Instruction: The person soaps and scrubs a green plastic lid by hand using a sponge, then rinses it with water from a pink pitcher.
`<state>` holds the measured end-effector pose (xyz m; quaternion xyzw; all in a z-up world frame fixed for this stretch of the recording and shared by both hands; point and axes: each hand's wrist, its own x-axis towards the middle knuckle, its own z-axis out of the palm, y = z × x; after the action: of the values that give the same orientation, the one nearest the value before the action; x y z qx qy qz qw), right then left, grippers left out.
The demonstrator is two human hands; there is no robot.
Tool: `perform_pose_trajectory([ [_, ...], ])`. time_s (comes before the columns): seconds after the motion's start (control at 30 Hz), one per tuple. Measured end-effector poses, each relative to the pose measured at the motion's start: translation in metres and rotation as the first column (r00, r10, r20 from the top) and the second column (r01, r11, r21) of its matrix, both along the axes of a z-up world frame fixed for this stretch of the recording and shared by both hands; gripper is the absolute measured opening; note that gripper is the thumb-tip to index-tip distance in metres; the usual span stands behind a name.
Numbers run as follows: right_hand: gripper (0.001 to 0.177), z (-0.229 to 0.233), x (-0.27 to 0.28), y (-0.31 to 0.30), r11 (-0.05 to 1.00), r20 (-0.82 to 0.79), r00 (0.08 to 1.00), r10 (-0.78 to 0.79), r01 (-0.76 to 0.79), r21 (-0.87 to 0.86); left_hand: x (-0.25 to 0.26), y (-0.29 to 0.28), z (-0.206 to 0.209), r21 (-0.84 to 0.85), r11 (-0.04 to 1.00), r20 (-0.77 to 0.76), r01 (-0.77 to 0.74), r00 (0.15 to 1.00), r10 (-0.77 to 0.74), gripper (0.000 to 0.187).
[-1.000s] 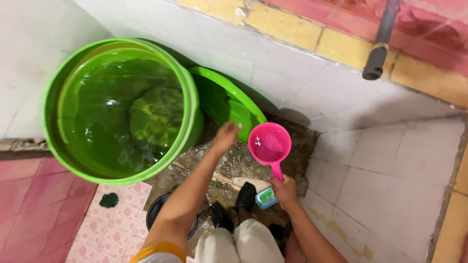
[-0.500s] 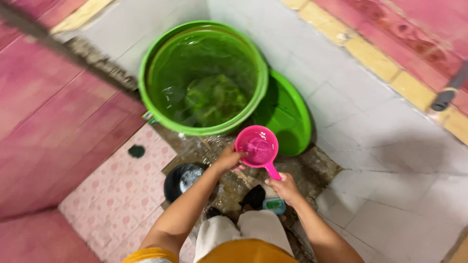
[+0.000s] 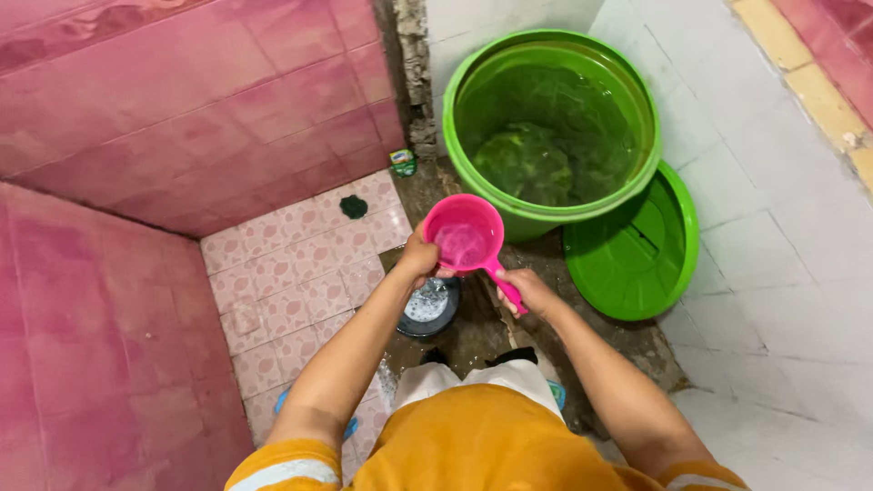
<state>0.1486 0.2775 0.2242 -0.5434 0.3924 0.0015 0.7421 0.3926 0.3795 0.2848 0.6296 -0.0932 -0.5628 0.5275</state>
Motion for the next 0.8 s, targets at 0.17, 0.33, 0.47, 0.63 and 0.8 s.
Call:
perform_pose_trajectory([
  [0.17,0.061,-0.04,0.083,-0.013,0.992,-0.007,0.994,-0.111,0.11,-0.06,0.042,0.046,0.028,-0.122,0.989,0.177,-0.089,0.978,0.11,0.076],
  [0.33,0.039,-0.076,0.159,-0.029,0.924,0.02,0.925,-0.379,0.377,0.071,0.059,0.078,0.056,-0.048,0.988,0.311,-0.144,0.938,0.152,0.078],
  [0.47,0.031,-0.08,0.221,-0.017,0.921,0.011,0.921,-0.389,0.389,0.009,0.06,0.094,0.069,-0.031,0.972,0.253,-0.235,0.938,0.235,0.078],
  [0.63,0.03,-0.091,0.253,-0.015,0.929,0.03,0.936,-0.351,0.344,0.139,0.062,0.102,0.058,-0.01,0.965,0.448,-0.262,0.862,0.238,0.074],
  [0.8,0.062,-0.103,0.253,-0.032,0.934,0.262,0.963,0.059,-0.145,0.325,0.066,0.097,0.059,0.157,0.944,0.618,-0.29,0.774,0.135,0.072],
])
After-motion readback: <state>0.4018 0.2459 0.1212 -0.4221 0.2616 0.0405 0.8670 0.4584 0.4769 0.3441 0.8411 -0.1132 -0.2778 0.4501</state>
